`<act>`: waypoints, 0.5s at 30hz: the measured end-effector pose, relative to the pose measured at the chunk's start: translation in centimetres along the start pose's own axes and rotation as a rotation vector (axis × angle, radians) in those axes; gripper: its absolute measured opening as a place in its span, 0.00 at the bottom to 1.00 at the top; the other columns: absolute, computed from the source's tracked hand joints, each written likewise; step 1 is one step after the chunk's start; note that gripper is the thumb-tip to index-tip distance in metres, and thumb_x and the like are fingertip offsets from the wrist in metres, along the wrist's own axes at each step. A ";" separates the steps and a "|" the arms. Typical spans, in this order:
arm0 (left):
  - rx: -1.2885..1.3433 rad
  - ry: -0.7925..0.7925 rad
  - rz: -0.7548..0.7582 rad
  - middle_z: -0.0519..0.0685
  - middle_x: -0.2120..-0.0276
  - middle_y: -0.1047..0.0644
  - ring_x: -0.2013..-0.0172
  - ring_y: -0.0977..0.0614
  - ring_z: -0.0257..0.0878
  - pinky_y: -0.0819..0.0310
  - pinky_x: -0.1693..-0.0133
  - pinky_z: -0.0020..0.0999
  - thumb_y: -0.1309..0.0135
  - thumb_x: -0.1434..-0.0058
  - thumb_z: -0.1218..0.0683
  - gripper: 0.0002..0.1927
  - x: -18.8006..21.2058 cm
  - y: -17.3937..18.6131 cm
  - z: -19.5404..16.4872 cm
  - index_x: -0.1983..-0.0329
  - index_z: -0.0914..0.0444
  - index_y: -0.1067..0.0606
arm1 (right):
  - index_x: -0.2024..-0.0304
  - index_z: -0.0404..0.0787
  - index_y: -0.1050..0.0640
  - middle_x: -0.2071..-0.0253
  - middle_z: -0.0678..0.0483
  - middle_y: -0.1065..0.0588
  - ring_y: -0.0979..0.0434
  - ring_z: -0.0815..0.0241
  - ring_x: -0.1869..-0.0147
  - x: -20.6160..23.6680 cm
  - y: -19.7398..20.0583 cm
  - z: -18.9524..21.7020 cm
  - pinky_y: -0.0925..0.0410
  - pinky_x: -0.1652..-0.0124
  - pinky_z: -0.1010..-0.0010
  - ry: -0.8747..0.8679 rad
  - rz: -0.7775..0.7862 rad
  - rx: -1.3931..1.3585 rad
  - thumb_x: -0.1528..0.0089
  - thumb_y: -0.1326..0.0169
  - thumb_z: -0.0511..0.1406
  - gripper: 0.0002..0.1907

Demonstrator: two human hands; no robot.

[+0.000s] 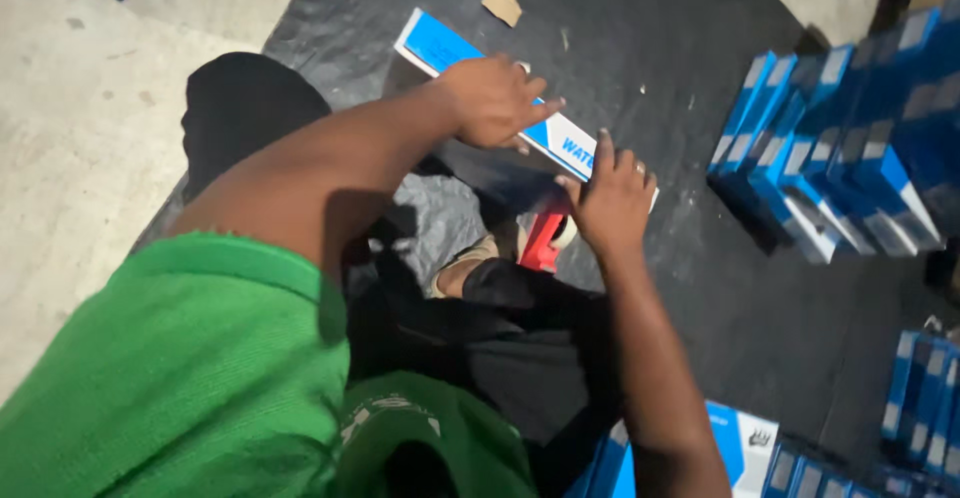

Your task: The person sits on the floor and repeatedly tapes blue and white product boxes using a handheld tape dispenser. They fold flaps, apply tape to seal the boxes, and stack the finished boxes into a growing pile.

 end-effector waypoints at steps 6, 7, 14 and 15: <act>-0.049 -0.012 0.033 0.59 0.50 0.25 0.55 0.21 0.56 0.29 0.55 0.52 0.50 0.35 0.35 0.38 -1.7 -1.2 0.9 0.26 0.58 0.38 | 0.31 0.41 0.30 0.49 0.43 0.28 0.29 0.41 0.44 -1.5 -1.6 -1.1 0.39 0.45 0.47 0.016 -0.136 0.049 0.40 0.37 0.52 0.40; -0.039 -0.009 0.002 0.59 0.49 0.25 0.54 0.21 0.56 0.29 0.54 0.53 0.50 0.34 0.35 0.38 -2.0 -1.2 1.1 0.26 0.58 0.37 | 0.31 0.41 0.30 0.49 0.42 0.28 0.29 0.40 0.44 -1.7 -1.7 -1.4 0.39 0.45 0.47 0.034 -0.139 0.044 0.39 0.37 0.53 0.40; 0.060 0.229 0.351 0.60 0.44 0.24 0.43 0.23 0.57 0.30 0.45 0.55 0.39 0.47 0.29 0.48 0.1 1.1 6.1 0.28 0.55 0.34 | 0.28 0.46 0.31 0.44 0.43 0.28 0.29 0.41 0.41 -2.3 -1.3 -2.2 0.40 0.42 0.48 0.093 -0.137 0.057 0.38 0.38 0.51 0.40; 0.077 0.274 0.289 0.59 0.44 0.25 0.42 0.24 0.58 0.30 0.44 0.56 0.37 0.50 0.29 0.48 1.8 1.6 7.4 0.30 0.54 0.33 | 0.27 0.46 0.32 0.44 0.43 0.28 0.30 0.41 0.41 -2.4 -1.1 -1.9 0.40 0.42 0.48 0.100 -0.128 0.043 0.37 0.38 0.51 0.39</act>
Point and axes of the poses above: each hand's wrist, its own x-axis away from the middle knuckle, its own y-axis out of the back of the hand, z = x × y, the point moved 3 cm from there along -x, towards the middle knuckle
